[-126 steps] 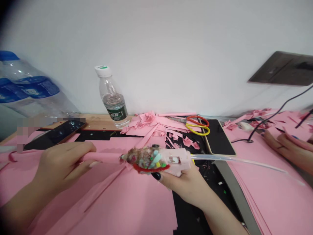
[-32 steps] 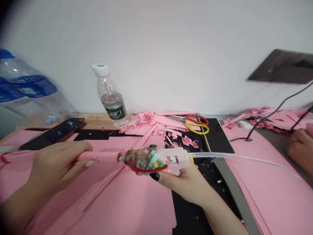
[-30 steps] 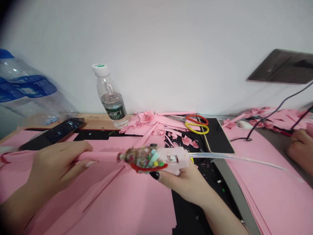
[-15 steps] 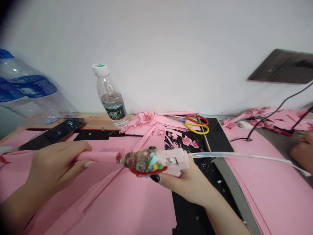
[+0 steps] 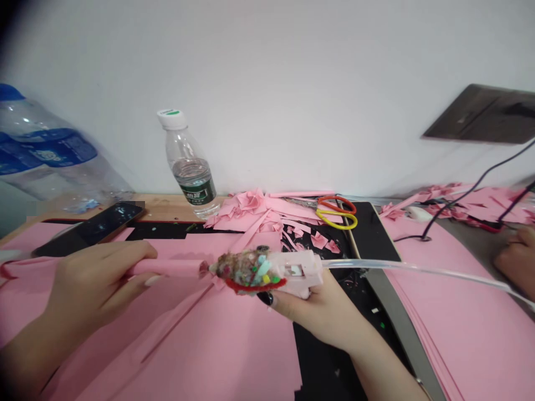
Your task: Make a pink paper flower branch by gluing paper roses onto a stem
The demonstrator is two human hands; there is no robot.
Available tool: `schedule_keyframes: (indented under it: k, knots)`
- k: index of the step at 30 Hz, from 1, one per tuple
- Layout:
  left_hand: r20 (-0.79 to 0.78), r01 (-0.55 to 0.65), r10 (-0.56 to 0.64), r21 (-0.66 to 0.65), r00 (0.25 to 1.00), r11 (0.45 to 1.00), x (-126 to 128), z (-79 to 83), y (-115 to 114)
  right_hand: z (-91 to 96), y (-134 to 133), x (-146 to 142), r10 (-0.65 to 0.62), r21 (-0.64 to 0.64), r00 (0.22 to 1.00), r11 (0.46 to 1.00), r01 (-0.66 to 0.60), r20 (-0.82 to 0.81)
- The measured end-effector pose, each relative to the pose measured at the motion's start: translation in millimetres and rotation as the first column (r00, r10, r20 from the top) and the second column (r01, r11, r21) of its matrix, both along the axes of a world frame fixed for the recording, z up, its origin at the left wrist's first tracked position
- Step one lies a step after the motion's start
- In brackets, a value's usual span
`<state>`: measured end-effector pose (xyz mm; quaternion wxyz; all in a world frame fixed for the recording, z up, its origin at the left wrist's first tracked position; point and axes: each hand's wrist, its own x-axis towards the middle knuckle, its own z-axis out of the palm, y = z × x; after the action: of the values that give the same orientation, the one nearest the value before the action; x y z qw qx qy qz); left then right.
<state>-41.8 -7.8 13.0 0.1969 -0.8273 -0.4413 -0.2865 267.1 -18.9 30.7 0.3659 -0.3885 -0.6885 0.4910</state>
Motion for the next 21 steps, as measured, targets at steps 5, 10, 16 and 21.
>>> schedule_keyframes:
  k: [5,10,16,21]
  knots:
    - [-0.011,0.01,-0.009,0.025,1.0,1.0,1.6,3.1,0.7,-2.0,-0.6,0.2,0.029,0.017,1.0,0.999,-0.029,0.001]
    - [-0.008,0.014,-0.013,0.054,1.0,0.998,4.4,5.6,2.8,-0.7,0.1,-0.4,0.003,0.04,1.0,0.999,-0.002,-0.018]
    - [-0.019,0.015,-0.014,0.06,1.0,0.998,4.1,5.4,2.1,-0.7,-0.2,0.3,0.019,0.026,1.0,0.999,-0.019,-0.008]
    - [-0.019,0.017,-0.016,0.063,1.0,0.998,3.8,5.9,1.8,-0.2,0.0,0.5,-0.009,0.024,1.0,1.0,0.009,0.005]
